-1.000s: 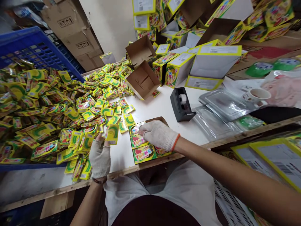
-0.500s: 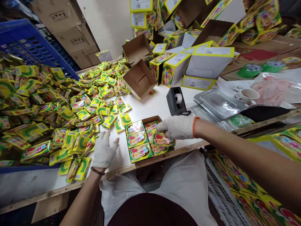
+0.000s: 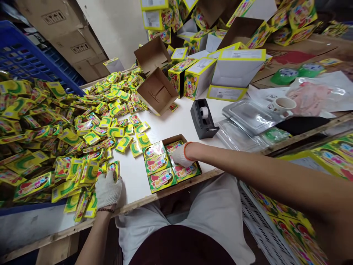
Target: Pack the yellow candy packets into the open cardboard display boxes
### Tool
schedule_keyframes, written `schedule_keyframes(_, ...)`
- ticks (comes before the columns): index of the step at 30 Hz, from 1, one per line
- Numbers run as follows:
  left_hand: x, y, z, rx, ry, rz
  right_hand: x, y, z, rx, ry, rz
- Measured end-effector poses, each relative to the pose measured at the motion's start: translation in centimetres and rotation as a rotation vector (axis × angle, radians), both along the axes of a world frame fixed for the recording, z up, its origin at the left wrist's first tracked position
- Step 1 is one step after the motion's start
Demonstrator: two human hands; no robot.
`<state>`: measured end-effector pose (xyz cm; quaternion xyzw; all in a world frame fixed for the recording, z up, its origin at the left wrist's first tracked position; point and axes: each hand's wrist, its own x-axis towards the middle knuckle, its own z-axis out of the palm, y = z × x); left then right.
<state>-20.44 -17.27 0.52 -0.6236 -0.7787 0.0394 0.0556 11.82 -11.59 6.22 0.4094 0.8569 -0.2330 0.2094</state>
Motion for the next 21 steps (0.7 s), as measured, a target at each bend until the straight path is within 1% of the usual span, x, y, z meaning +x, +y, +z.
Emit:
schedule_keyframes(3,-0.4,0.1,0.0,0.025,-0.096,-0.004,-0.4,-1.1,0.6,-0.066,-0.136,0.009)
schedule_keyframes(6,-0.3,0.1,0.1,0.029,-0.087,0.027,-1.0,-2.3,0.8,-0.044,-0.228,-0.043)
schedule_keyframes(9,-0.2,0.0,0.0,0.022,-0.027,0.049,-0.8,-3.4,0.7,0.044,-0.219,-0.087)
schedule_keyframes(12,-0.2,-0.3,-0.4,0.05,-0.073,0.02,-0.2,-4.2,0.4,0.168,-0.122,-0.162)
schedule_keyframes(13,-0.3,-0.5,-0.6,0.063,-0.109,-0.003,0.0,-4.4,0.2,0.181,-0.096,-0.192)
schedule_keyframes(15,-0.3,-0.9,-0.9,0.08,-0.19,-0.028,0.1,-4.3,-0.3,0.151,-0.098,-0.248)
schedule_keyframes(18,-0.2,-1.3,-1.2,0.106,-0.313,0.022,-0.1,-3.6,-0.9,0.081,-0.146,-0.261)
schedule_keyframes(20,0.1,-1.4,-1.0,0.13,-0.369,0.054,-0.2,-3.0,-0.6,0.065,-0.145,-0.239)
schedule_keyframes(21,0.3,-1.4,-0.7,0.173,-0.399,0.041,-0.2,-2.8,-0.2,0.063,-0.129,-0.237)
